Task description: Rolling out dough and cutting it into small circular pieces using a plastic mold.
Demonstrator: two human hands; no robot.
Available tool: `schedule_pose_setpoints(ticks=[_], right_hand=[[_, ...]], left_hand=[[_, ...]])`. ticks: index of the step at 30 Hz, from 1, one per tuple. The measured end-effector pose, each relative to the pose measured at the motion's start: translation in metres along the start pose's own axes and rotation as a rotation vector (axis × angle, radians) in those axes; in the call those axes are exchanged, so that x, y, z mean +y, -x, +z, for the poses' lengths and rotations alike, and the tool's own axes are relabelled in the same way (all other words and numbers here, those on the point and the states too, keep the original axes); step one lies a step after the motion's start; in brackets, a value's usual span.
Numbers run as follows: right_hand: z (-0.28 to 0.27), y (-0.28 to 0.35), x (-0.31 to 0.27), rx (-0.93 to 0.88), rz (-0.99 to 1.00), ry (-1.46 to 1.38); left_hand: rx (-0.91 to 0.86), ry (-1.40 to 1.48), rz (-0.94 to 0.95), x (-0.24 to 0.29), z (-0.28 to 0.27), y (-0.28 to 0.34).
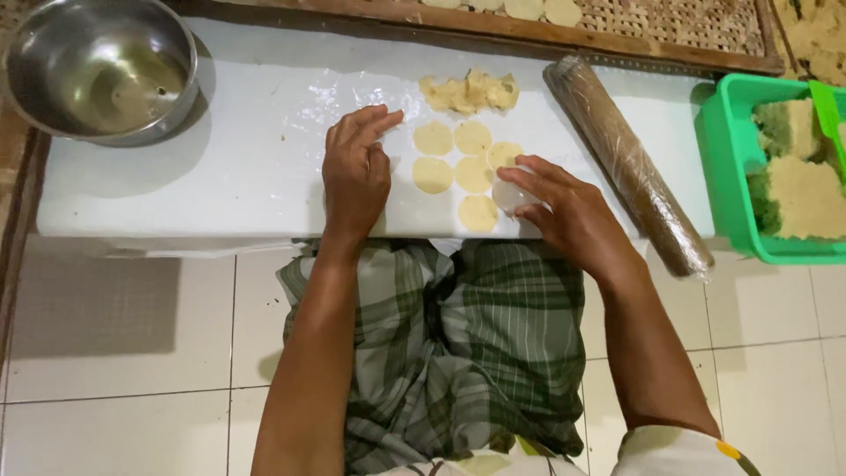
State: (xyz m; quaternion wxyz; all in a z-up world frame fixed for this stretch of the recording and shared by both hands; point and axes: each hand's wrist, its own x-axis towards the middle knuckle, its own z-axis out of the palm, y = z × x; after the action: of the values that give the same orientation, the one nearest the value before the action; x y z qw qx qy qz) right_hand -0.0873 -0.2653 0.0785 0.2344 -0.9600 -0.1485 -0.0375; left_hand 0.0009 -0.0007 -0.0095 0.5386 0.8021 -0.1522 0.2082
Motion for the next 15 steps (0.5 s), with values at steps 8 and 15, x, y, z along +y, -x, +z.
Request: schedule_pose_setpoints(ticks=[8, 15], right_hand=[[0.005, 0.006, 0.008, 0.005, 0.002, -0.027], [-0.028, 0.017, 0.025, 0.115, 0.205, -0.101]], left_hand=[[-0.021, -0.068, 0.045, -0.023, 0.010, 0.005], [-0.033, -0.065, 0.036, -0.001, -0.002, -0.001]])
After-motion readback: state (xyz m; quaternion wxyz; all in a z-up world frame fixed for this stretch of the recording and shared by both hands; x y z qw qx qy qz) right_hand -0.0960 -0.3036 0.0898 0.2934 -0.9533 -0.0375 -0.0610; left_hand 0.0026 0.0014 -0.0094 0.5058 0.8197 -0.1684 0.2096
